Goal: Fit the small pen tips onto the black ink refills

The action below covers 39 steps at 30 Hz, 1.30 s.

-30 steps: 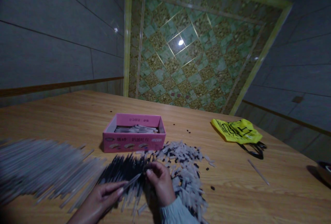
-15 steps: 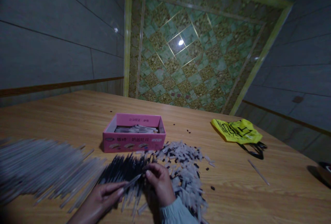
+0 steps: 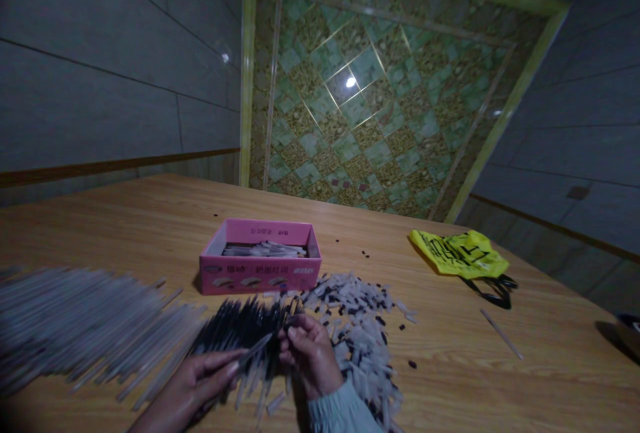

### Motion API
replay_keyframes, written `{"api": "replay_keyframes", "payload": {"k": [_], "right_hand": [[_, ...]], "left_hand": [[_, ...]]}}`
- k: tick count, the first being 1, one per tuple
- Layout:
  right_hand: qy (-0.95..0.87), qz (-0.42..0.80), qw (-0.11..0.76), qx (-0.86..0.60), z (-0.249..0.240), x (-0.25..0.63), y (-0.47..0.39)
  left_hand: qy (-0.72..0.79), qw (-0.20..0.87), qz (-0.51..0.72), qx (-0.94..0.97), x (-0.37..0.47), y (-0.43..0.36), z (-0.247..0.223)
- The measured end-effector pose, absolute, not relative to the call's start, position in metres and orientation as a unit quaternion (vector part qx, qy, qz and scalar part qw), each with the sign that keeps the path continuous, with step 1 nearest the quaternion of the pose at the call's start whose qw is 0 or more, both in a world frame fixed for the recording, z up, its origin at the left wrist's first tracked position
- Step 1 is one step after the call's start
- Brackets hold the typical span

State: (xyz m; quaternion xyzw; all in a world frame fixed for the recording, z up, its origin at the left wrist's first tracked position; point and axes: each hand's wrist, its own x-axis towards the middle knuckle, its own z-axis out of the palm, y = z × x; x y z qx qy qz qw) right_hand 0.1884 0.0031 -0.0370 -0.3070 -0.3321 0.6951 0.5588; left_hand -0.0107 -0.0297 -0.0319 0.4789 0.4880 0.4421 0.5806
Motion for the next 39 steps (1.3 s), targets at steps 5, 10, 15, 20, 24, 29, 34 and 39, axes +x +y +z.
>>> {"api": "replay_keyframes", "payload": {"k": [5,10,15,20,24,29,34,39], "right_hand": [[-0.335,0.696,0.553,-0.312,-0.039,0.189,0.005],[-0.334,0.675,0.572,-0.325,-0.042,0.188,0.006],[-0.351,0.655,0.566,-0.356,-0.039,0.184,0.003],[-0.383,0.612,0.579,-0.378,-0.039,0.181,0.001],[-0.387,0.602,0.581,-0.388,-0.035,0.180,-0.001],[-0.388,0.605,0.569,-0.399,-0.029,0.178,-0.004],[-0.428,0.585,0.566,-0.393,-0.029,0.178,-0.005],[-0.534,0.498,0.540,-0.418,-0.024,0.181,-0.004]], "left_hand": [[0.478,0.588,0.431,0.490,-0.013,-0.028,-0.033],[0.492,0.579,0.424,0.493,-0.012,-0.027,-0.033],[0.487,0.588,0.414,0.495,-0.014,-0.026,-0.033],[0.482,0.588,0.406,0.507,-0.014,-0.024,-0.042],[0.486,0.580,0.407,0.512,-0.014,-0.024,-0.044],[0.480,0.565,0.404,0.536,-0.014,-0.025,-0.036],[0.488,0.565,0.386,0.542,-0.013,-0.025,-0.035],[0.481,0.551,0.376,0.569,-0.015,-0.024,-0.041]]}}
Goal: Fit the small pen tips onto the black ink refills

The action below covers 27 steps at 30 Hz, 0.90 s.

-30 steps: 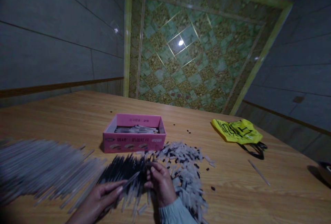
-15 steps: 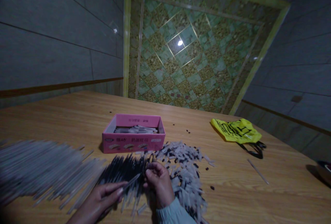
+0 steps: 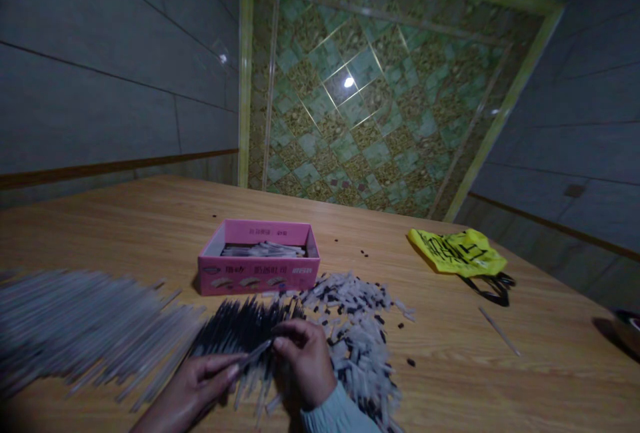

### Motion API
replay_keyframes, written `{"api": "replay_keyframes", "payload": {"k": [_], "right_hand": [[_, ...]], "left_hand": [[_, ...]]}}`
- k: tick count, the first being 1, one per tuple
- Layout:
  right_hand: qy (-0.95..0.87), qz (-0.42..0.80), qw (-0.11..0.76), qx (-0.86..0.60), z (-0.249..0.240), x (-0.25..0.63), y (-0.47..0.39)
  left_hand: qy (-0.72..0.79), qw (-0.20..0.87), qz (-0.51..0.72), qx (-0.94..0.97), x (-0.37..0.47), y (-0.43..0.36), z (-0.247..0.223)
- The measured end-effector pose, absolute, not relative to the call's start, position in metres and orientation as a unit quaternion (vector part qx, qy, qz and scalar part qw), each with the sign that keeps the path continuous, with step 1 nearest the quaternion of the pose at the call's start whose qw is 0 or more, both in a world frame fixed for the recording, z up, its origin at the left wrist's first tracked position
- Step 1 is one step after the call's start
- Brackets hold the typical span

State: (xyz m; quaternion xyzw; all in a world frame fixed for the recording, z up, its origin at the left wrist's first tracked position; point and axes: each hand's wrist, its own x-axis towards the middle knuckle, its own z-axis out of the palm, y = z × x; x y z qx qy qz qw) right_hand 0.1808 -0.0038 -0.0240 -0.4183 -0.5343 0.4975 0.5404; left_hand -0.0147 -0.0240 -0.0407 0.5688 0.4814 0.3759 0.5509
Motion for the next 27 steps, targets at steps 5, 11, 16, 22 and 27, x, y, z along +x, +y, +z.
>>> {"api": "replay_keyframes", "payload": {"k": [5,11,16,22,27], "right_hand": [[-0.628,0.392,0.504,-0.445,-0.017,0.184,-0.004],[-0.667,0.352,0.484,-0.444,-0.015,0.181,-0.007],[-0.649,0.368,0.490,-0.451,-0.024,0.177,-0.007],[-0.627,0.282,0.484,-0.541,-0.031,0.194,0.005],[-0.660,0.133,0.359,-0.647,-0.038,0.220,0.013]], "left_hand": [[0.495,0.529,0.366,0.584,-0.016,-0.024,-0.043],[0.512,0.504,0.379,0.584,-0.015,-0.026,-0.037],[0.520,0.502,0.402,0.562,-0.013,-0.028,-0.032],[0.508,0.535,0.442,0.510,-0.014,-0.027,-0.031],[0.429,0.685,0.500,0.311,-0.017,-0.023,-0.035]]}}
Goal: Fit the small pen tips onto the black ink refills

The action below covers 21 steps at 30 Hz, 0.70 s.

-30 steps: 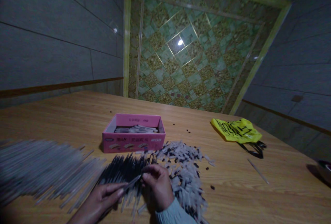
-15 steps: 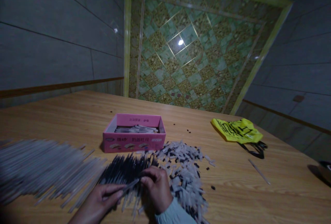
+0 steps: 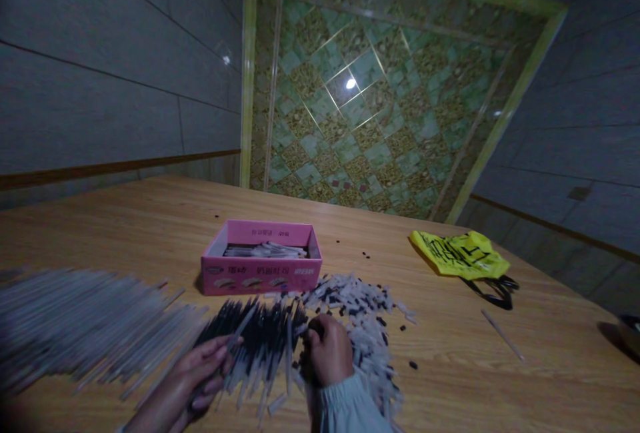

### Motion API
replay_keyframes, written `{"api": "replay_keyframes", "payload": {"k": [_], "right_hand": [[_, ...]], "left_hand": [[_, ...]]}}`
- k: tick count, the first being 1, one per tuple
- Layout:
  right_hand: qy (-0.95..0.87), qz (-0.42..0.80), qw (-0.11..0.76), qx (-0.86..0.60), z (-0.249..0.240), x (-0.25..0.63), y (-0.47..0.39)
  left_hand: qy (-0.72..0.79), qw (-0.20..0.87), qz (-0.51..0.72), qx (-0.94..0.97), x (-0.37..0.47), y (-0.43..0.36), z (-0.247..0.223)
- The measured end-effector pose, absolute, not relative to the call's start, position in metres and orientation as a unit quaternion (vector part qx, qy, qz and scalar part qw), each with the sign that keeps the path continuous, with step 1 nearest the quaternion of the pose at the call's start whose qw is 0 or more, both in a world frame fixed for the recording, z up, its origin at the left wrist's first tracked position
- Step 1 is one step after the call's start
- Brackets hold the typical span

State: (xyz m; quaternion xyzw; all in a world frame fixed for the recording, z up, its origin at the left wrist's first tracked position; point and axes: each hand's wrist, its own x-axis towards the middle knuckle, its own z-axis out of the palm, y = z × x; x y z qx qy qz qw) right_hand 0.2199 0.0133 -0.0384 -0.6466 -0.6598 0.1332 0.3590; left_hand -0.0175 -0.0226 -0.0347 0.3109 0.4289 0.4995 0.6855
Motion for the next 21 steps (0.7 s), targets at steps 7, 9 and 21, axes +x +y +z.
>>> {"api": "replay_keyframes", "payload": {"k": [7,9,21], "right_hand": [[-0.676,0.095,0.291,-0.670,-0.040,0.216,0.010],[-0.680,0.090,0.276,-0.673,-0.038,0.215,0.010],[-0.686,0.061,0.242,-0.683,-0.040,0.219,0.010]], "left_hand": [[0.378,0.739,0.531,0.167,-0.019,-0.021,-0.034],[0.375,0.737,0.539,0.159,-0.018,-0.021,-0.032],[0.385,0.734,0.539,0.152,-0.014,-0.024,-0.024]]}}
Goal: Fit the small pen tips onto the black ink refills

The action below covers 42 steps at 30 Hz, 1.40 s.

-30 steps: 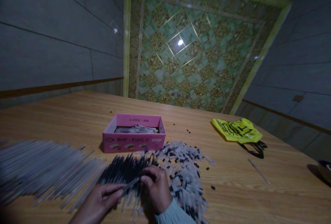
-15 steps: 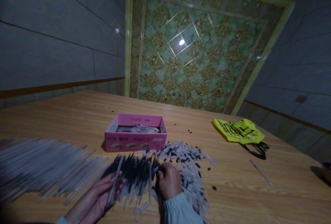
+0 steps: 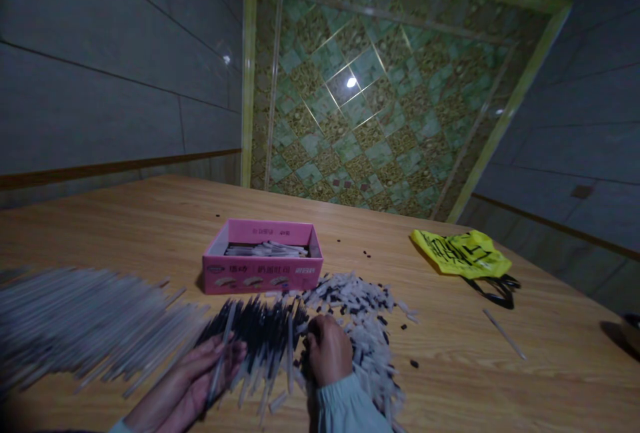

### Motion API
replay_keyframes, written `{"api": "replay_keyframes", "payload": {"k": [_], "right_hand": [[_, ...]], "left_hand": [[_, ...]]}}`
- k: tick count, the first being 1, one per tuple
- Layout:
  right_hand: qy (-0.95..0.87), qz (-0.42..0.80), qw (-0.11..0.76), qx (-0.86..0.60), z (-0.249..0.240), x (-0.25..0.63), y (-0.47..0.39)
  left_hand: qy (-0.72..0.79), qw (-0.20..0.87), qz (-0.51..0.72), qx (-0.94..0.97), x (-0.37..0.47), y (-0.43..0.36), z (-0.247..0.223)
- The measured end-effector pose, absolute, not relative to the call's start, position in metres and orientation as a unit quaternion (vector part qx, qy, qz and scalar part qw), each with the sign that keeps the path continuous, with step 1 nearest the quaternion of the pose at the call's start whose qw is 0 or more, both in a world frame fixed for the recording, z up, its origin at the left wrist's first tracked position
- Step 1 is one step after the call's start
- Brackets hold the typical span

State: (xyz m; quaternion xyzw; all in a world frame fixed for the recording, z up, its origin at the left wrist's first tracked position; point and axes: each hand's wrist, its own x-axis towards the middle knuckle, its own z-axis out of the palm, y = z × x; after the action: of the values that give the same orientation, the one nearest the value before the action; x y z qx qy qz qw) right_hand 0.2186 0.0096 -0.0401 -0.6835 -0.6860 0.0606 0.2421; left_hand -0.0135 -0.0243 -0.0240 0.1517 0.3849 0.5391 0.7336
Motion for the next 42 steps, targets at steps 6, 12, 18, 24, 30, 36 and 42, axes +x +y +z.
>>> {"api": "replay_keyframes", "payload": {"k": [6,12,18,24,30,36,42], "right_hand": [[-0.677,0.017,0.252,-0.691,-0.029,0.227,0.009],[-0.719,0.027,0.222,-0.658,-0.029,0.217,0.009],[-0.734,0.008,0.219,-0.643,-0.037,0.205,0.012],[-0.730,-0.001,0.225,-0.646,-0.038,0.208,0.012],[-0.702,0.129,0.375,-0.591,-0.037,0.205,0.011],[-0.481,0.528,0.558,-0.422,-0.041,0.188,0.008],[-0.309,0.654,0.594,-0.353,-0.039,0.181,0.004]], "left_hand": [[0.386,0.730,0.536,0.177,-0.014,-0.027,-0.022],[0.374,0.729,0.541,0.190,-0.012,-0.026,-0.025],[0.394,0.725,0.523,0.214,-0.011,-0.027,-0.022],[0.430,0.706,0.509,0.242,-0.010,-0.029,-0.022],[0.433,0.684,0.505,0.299,-0.011,-0.027,-0.031],[0.470,0.640,0.457,0.401,-0.013,-0.022,-0.048],[0.480,0.624,0.413,0.458,-0.013,-0.022,-0.052]]}}
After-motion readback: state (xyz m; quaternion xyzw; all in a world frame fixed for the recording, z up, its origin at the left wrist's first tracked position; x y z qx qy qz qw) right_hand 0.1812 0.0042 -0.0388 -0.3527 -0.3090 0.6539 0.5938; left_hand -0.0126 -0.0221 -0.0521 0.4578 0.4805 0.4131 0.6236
